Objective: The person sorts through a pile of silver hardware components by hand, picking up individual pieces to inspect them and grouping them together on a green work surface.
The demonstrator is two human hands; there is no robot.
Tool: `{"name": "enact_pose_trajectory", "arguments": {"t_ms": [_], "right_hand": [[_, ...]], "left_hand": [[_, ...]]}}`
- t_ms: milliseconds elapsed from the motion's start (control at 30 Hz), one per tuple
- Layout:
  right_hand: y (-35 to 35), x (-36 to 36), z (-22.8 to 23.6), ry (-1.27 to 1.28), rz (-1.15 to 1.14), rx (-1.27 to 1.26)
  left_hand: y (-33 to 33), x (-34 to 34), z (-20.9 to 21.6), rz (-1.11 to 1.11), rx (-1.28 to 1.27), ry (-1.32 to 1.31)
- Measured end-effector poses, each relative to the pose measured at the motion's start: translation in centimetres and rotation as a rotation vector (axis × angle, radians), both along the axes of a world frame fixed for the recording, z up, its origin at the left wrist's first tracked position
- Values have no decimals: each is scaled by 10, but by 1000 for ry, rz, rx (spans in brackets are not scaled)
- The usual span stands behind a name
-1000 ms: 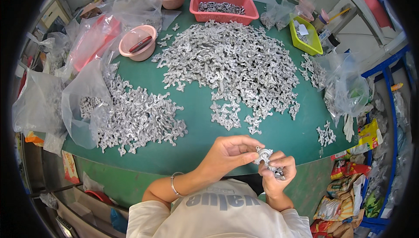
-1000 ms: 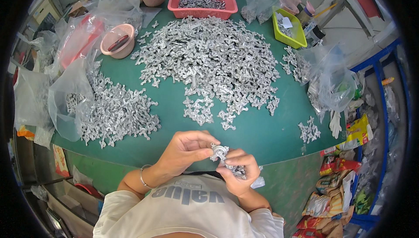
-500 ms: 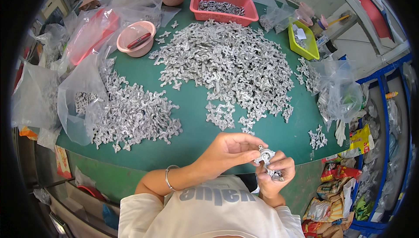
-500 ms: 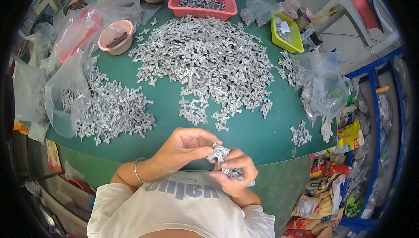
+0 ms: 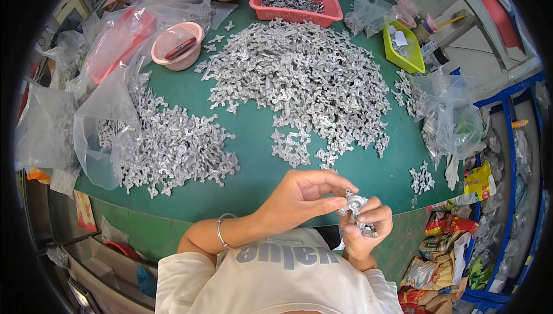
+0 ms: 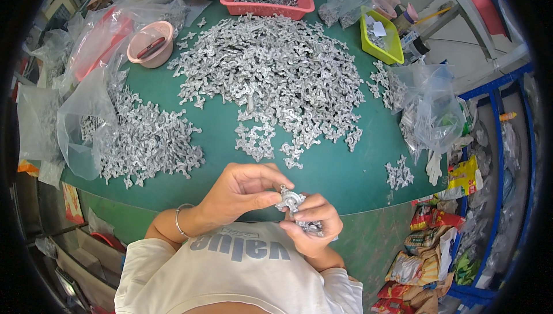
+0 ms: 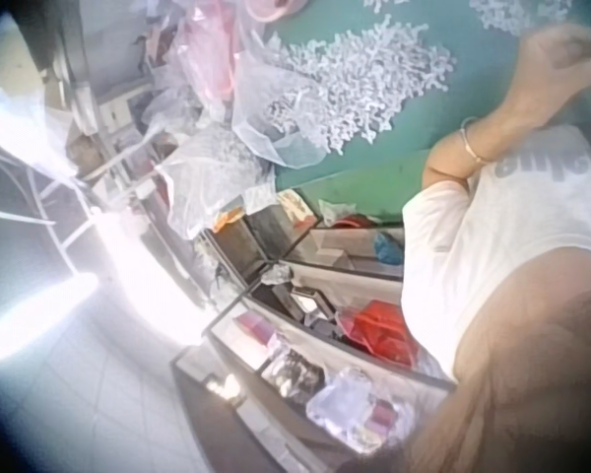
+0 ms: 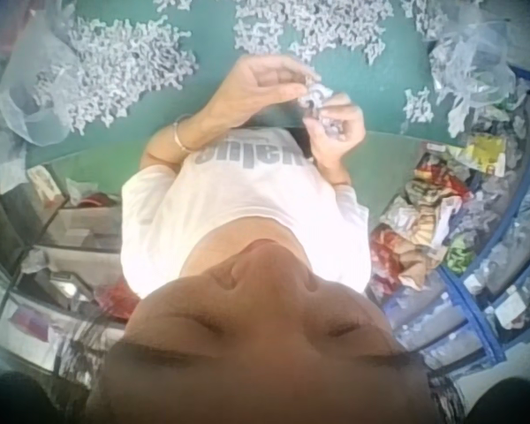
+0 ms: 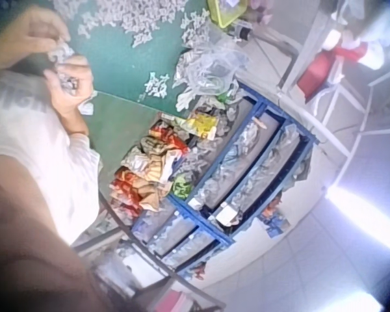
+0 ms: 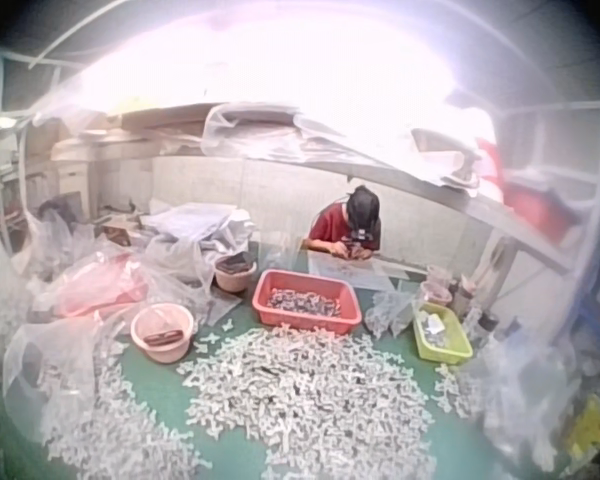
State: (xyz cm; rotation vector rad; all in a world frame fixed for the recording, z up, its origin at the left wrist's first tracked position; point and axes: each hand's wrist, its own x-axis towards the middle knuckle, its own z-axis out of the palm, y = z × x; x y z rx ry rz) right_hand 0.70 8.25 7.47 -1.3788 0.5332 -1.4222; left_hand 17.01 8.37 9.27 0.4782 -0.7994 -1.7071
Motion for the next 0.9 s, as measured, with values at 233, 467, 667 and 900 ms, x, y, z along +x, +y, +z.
{"name": "enact_pose_trajectory", "arguments": {"t_ms": [233, 467, 667, 900], "right_hand": [[-1, -1, -1, -47, -7, 4], [-3, -4, -4, -61, 27, 75], [-37, -19, -28, -726, 204, 984], [-65, -41, -65, -947, 160, 1206]], "left_hand": [[0, -3, 0, -18, 26, -17], [0, -5, -4, -57, 68, -11], [0, -11, -45, 127, 193, -240], [0, -4, -111, 281, 203, -524]]}}
